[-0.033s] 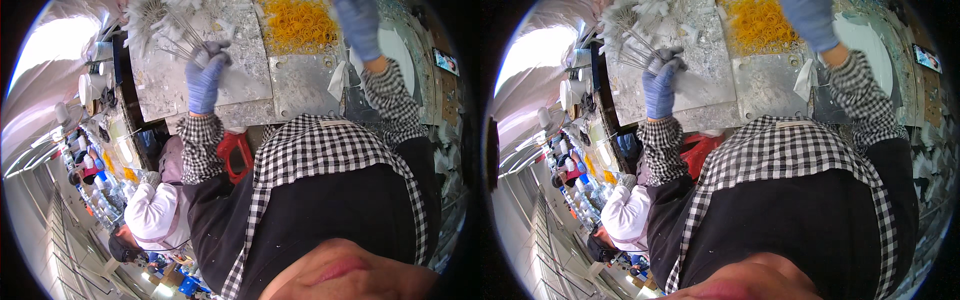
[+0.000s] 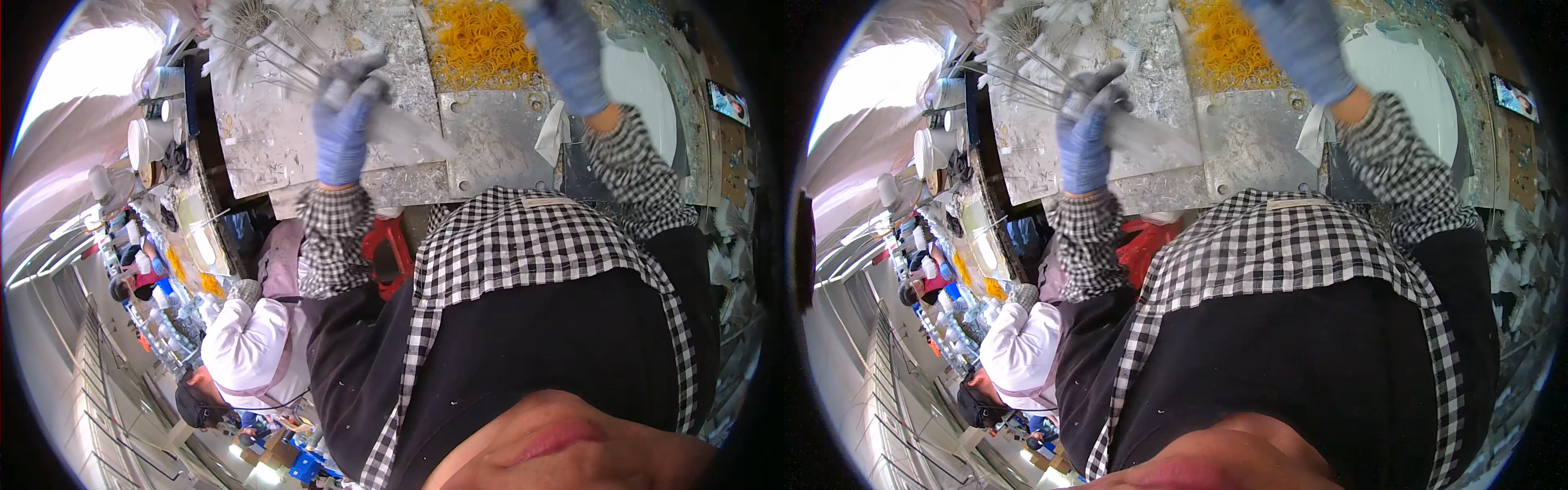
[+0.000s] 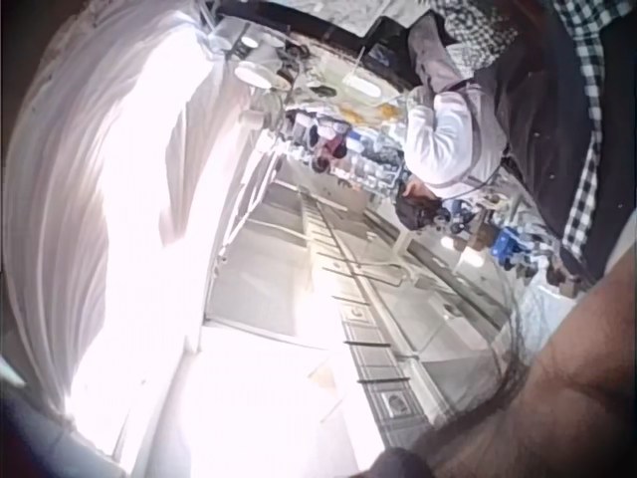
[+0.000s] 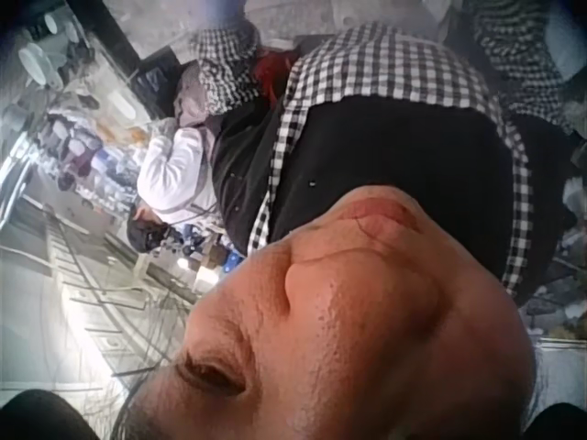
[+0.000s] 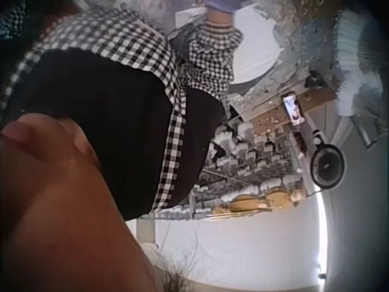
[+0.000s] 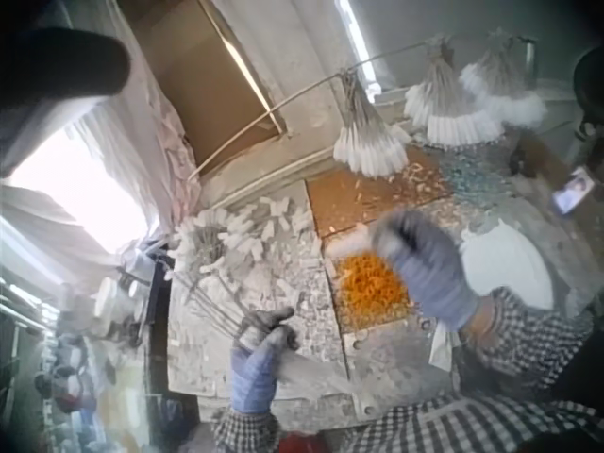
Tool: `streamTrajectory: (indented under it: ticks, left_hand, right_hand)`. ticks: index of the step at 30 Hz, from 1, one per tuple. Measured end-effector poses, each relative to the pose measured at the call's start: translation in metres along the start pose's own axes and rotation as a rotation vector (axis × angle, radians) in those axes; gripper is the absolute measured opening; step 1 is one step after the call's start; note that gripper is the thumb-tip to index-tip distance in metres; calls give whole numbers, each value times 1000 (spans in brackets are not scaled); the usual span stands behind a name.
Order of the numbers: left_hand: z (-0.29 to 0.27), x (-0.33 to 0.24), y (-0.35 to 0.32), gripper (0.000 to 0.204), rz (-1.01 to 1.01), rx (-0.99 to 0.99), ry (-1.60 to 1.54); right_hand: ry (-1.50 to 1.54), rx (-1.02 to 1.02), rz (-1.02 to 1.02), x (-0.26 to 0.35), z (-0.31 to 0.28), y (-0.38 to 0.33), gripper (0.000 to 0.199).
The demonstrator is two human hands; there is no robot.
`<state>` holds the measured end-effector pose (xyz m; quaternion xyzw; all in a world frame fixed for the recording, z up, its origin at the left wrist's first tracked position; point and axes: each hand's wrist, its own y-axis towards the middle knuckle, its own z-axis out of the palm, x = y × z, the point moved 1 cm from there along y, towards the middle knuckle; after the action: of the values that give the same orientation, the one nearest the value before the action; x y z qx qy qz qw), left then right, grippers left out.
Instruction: The person gathers artificial pine needle pieces into bundles, secures them with rubber bands, dips their tips into white paste, and sets the finished bundles onto the table.
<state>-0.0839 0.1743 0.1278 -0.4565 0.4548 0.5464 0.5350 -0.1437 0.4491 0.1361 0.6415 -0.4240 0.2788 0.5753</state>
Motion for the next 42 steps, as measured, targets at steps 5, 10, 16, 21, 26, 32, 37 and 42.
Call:
streamTrajectory:
  ticks: [5,10,16,21,26,32,37,42]
  left_hand:
    - [43,31,-10,46,24,-18,-252]
    - [53,56,-41,38,-284,74,-160]
    - [77,80,-68,42,-439,212,-125]
    - [57,74,-80,49,-426,90,-153]
    - [42,67,-81,37,-346,-131,-210]
    - [25,64,-58,34,-149,-146,2]
    - [16,51,-65,35,-269,-76,21]
    - [25,60,-67,32,-227,-15,-231]
  right_hand:
    - [172,433,174,-17,45,-91,36]
    - [395,531,586,-23,25,-68,22]
    - [-552,548,-445,-63,30,-114,45]
    - [-152,915,-66,-23,-2,-92,50]
    - [-713,1632,166,-16,-14,-132,30]
    - [-671,1396,-12,-36,-12,-157,15]
    - [-146,1354,37,-47,-31,-155,19]
    - [-205,1259,-111,-62,-51,-158,26]
